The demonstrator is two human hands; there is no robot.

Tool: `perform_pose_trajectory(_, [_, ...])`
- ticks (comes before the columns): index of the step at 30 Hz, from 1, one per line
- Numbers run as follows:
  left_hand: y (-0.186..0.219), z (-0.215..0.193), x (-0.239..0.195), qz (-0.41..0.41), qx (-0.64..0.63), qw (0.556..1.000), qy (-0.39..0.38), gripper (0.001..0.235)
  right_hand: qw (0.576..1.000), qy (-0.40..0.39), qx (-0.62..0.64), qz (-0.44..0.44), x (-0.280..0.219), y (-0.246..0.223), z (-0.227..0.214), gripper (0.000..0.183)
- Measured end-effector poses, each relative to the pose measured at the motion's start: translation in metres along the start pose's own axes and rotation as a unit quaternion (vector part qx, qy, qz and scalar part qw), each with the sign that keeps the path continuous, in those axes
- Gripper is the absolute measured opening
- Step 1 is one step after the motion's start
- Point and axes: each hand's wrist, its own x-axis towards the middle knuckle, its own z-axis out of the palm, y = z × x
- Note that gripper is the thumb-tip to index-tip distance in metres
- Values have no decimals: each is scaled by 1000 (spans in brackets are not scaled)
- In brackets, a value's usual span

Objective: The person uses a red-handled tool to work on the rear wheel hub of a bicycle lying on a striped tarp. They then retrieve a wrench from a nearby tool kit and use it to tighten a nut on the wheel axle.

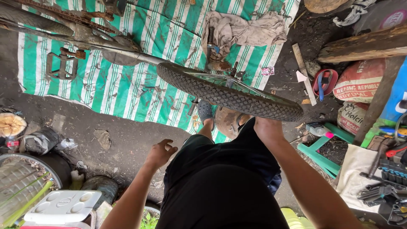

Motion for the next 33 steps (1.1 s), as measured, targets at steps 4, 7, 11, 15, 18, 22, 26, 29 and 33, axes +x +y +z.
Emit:
perform_pose_trajectory(4, [-6, -3, 3, -19, -2, 1000, 2, 65, 1000, -6, -9, -2, 2, 5, -2, 22])
perform_pose_trajectory(7, [-8, -4, 4, -19, -22, 1000, 7, 66, 1000, -9, -20, -5, 5, 3, -4, 22])
perform_pose_trajectory(11, [-16, -4, 9, -27, -39, 999, 19, 66, 999, -11, -40, -6, 9, -2, -6, 20])
perform_pose_trajectory(15, [-25, 5, 25, -25, -28, 999, 20, 66, 998, -14, -57, -9, 10, -13, -8, 19])
perform_pose_trajectory(18, [2, -3, 12, -19, -33, 999, 12, 66, 998, -17, -67, -9, 3, -15, -10, 18])
perform_pose_trajectory(22, [2, 2, 19, -2, -19, 1000, 9, 64, 997, -14, -76, 5, -4, -19, -16, 17])
perform_pose_trajectory(26, [-15, 8, 43, 6, -4, 1000, -7, 65, 998, -4, -32, 55, -27, -41, -68, 22])
perform_pose_trajectory(29, [-18, 5, 60, 3, -17, 1000, -7, 66, 974, -53, 94, 199, -47, -41, -117, 30])
perform_pose_trajectory(33, [0, 2, 58, -69, 50, 996, -2, 56, 776, -159, 331, 512, -107, 10, -136, 35])
